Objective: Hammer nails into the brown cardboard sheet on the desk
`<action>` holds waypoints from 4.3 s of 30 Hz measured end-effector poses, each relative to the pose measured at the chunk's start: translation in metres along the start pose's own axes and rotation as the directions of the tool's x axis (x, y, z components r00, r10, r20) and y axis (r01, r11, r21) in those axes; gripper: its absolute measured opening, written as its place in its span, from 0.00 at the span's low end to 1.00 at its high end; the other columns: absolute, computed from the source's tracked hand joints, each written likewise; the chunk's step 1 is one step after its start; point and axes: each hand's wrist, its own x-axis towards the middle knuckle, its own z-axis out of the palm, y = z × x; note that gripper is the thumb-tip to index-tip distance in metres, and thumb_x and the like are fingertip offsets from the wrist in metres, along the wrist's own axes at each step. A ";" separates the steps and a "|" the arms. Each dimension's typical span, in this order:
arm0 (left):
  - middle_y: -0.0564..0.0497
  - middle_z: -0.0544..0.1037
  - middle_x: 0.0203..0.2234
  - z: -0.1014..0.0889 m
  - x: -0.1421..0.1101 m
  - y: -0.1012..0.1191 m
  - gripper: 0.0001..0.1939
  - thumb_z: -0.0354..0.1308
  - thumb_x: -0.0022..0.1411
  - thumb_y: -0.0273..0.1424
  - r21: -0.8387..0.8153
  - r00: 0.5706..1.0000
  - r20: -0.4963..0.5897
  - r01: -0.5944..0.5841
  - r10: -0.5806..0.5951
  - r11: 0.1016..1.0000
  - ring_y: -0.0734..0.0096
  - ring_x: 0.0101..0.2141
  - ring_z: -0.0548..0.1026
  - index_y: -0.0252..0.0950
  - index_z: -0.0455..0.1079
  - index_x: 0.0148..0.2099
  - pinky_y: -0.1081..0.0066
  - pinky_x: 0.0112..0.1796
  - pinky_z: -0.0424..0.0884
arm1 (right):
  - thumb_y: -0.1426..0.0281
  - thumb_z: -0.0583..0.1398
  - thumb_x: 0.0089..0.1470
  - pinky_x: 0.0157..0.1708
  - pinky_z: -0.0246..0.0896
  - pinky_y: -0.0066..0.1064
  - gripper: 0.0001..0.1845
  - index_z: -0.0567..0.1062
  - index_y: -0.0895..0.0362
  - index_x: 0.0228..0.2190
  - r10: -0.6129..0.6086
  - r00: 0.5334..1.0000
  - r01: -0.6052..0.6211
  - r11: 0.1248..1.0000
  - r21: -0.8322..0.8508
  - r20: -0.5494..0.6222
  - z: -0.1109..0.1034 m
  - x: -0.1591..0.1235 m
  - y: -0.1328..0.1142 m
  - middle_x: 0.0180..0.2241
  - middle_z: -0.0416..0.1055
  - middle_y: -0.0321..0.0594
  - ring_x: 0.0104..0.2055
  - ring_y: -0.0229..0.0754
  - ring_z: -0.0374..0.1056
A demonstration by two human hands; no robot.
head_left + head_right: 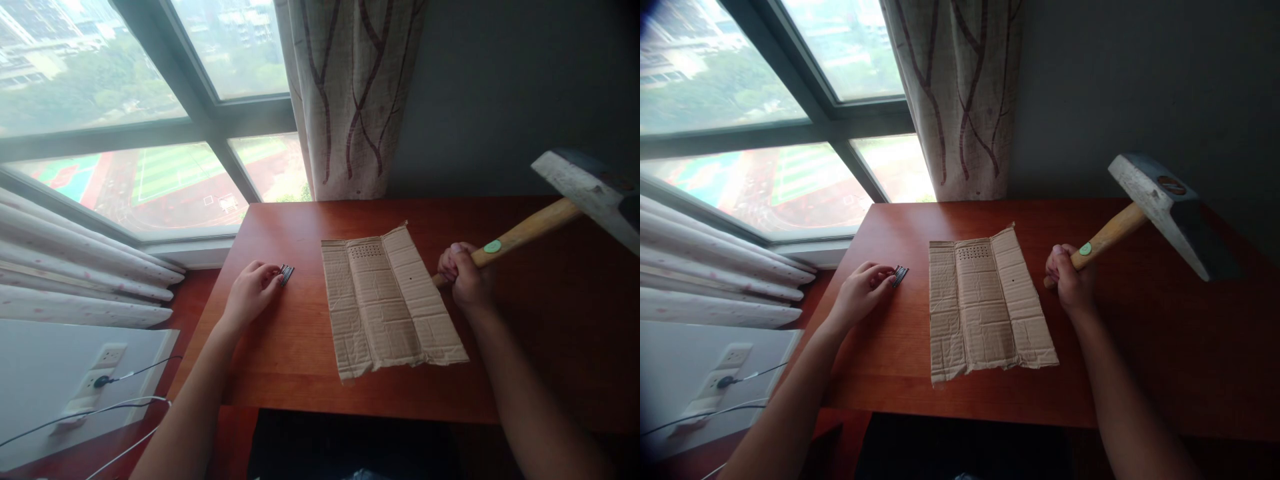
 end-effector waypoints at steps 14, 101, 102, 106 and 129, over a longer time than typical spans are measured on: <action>0.47 0.78 0.42 0.011 -0.004 0.018 0.15 0.60 0.65 0.40 0.118 1.000 0.007 -0.006 0.006 0.993 0.60 0.40 0.78 0.40 0.76 0.50 0.64 0.40 0.73 | 0.56 0.63 0.61 0.15 0.43 0.31 0.28 0.60 0.52 0.16 -0.003 1.000 0.003 1.000 -0.002 0.003 0.001 0.000 -0.001 0.14 0.52 0.30 0.16 0.34 0.49; 0.44 0.78 0.41 0.009 0.010 0.087 0.15 0.49 0.74 0.34 0.582 0.982 0.187 -0.085 -0.031 0.809 0.57 0.42 0.77 0.39 0.77 0.41 0.65 0.33 0.67 | 0.58 0.63 0.63 0.13 0.42 0.28 0.27 0.60 0.53 0.17 0.038 0.999 -0.038 0.999 0.032 -0.007 0.001 -0.002 -0.001 0.15 0.52 0.29 0.15 0.32 0.48; 0.45 0.78 0.41 0.009 0.009 0.087 0.15 0.49 0.74 0.33 0.584 0.982 0.187 -0.088 -0.029 0.807 0.57 0.42 0.77 0.39 0.77 0.41 0.65 0.33 0.67 | 0.58 0.63 0.63 0.13 0.42 0.28 0.27 0.60 0.53 0.17 0.035 0.999 -0.035 0.999 0.027 -0.007 0.001 -0.002 -0.001 0.15 0.52 0.29 0.15 0.32 0.49; 0.45 0.78 0.40 0.010 0.010 0.086 0.14 0.48 0.74 0.30 0.585 0.976 0.216 -0.122 -0.009 0.802 0.58 0.42 0.77 0.38 0.75 0.41 0.66 0.33 0.67 | 0.58 0.63 0.63 0.14 0.43 0.28 0.28 0.60 0.53 0.17 0.014 1.000 -0.014 1.000 0.008 -0.006 0.000 -0.001 0.000 0.15 0.52 0.29 0.16 0.32 0.49; 0.48 0.82 0.33 -0.012 0.024 0.182 0.09 0.68 0.58 0.32 -0.775 0.997 -0.008 -0.058 0.082 0.629 0.69 0.34 0.81 0.35 0.76 0.40 0.70 0.37 0.80 | 0.53 0.64 0.61 0.13 0.45 0.26 0.29 0.60 0.53 0.17 0.039 0.999 -0.038 0.999 0.026 -0.019 0.005 -0.001 -0.005 0.15 0.53 0.29 0.16 0.32 0.49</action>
